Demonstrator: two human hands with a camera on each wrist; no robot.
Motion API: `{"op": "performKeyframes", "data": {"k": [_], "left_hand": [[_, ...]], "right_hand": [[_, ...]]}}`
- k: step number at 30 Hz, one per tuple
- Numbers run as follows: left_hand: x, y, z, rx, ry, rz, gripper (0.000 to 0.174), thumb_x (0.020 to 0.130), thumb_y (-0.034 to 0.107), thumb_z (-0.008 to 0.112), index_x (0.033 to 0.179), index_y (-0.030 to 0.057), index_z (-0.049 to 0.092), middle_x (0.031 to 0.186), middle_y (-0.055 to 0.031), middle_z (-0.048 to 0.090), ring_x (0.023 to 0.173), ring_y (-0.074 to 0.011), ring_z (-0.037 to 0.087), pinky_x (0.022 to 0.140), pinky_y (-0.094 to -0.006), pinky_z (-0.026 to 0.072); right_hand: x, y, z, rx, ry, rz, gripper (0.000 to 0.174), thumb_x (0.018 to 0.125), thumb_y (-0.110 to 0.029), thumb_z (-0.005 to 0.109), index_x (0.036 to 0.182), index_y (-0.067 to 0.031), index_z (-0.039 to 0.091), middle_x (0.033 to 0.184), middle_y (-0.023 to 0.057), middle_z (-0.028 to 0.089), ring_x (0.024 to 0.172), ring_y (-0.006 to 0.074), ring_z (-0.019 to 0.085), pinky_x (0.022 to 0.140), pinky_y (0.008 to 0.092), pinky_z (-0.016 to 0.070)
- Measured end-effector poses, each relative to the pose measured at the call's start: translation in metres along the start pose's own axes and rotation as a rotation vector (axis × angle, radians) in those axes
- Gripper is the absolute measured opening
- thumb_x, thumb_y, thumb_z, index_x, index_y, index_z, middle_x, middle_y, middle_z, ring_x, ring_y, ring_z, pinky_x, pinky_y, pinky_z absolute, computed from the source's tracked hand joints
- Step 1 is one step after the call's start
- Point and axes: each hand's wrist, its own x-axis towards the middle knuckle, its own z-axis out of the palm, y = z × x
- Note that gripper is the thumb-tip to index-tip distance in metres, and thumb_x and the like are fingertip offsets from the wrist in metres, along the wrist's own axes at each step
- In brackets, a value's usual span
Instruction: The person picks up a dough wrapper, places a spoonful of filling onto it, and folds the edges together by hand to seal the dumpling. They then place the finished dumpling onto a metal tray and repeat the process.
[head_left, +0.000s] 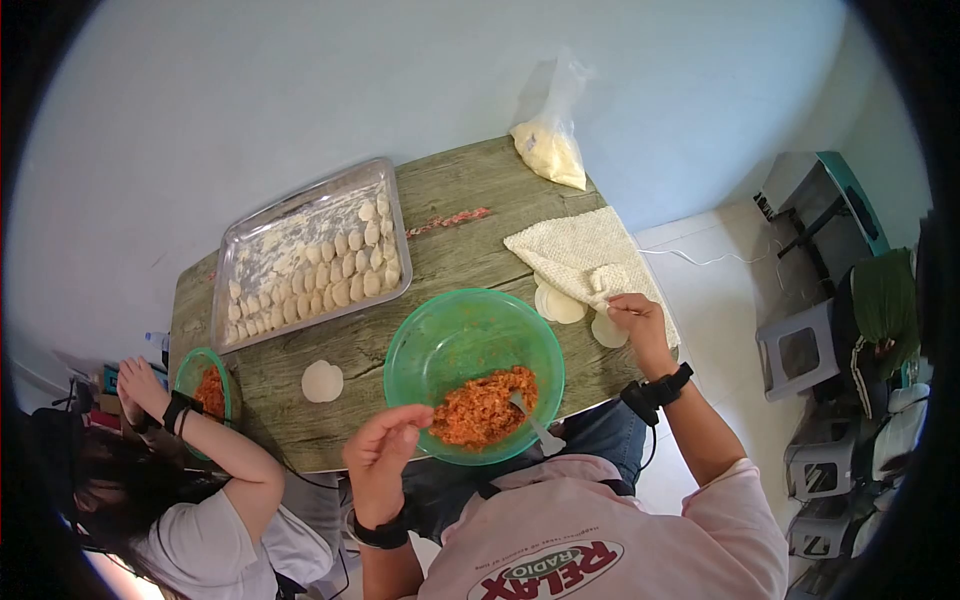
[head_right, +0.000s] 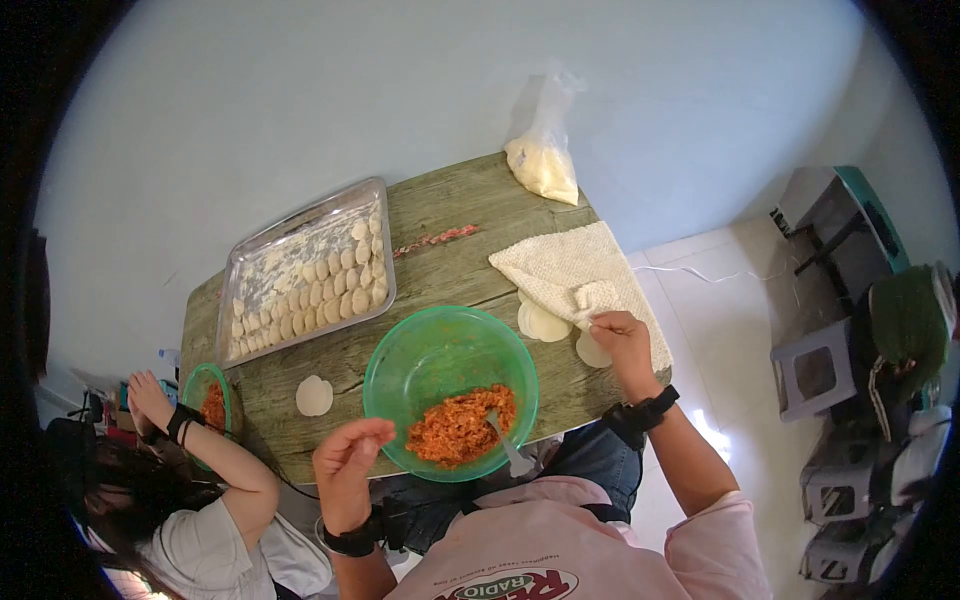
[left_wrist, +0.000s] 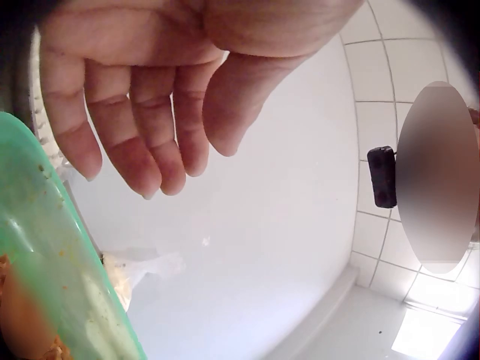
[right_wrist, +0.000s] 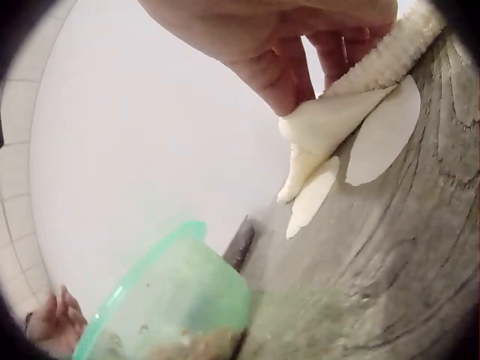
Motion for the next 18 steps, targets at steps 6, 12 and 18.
{"op": "performKeyframes", "data": {"k": [6, 12, 18], "left_hand": [[0.001, -0.001, 0.0, -0.016, -0.02, -0.025, 0.024, 0.086, 0.015, 0.061, 0.103, -0.0033, 0.063, 0.096, -0.0101, 0.066, 0.09, -0.0144, 0.06, 0.083, -0.026, 0.0444], [0.002, -0.003, 0.001, -0.02, -0.022, -0.032, 0.025, 0.086, 0.016, 0.062, 0.103, -0.0032, 0.063, 0.096, -0.0101, 0.066, 0.09, -0.0144, 0.06, 0.083, -0.026, 0.0443], [0.004, -0.005, 0.002, 0.004, -0.015, -0.031, 0.028, 0.086, 0.018, 0.062, 0.102, -0.0047, 0.062, 0.095, -0.0126, 0.065, 0.089, -0.019, 0.062, 0.084, -0.0315, 0.0469]], "right_hand": [[-0.001, -0.009, -0.006, 0.154, -0.015, 0.217, 0.005, 0.076, -0.002, 0.064, 0.08, 0.0013, 0.064, 0.079, 0.0032, 0.061, 0.073, 0.0105, 0.055, 0.067, 0.0231, 0.0421], [-0.017, -0.02, -0.002, -0.108, -0.093, 0.083, 0.006, 0.077, -0.004, 0.061, 0.08, -0.0004, 0.065, 0.079, 0.0031, 0.062, 0.074, 0.0098, 0.055, 0.067, 0.0239, 0.0414], [-0.028, -0.026, -0.002, 0.638, -0.259, 0.471, 0.022, 0.09, -0.017, 0.051, 0.103, -0.0008, 0.059, 0.094, 0.0049, 0.063, 0.081, 0.0149, 0.059, 0.074, 0.0281, 0.047]]}}
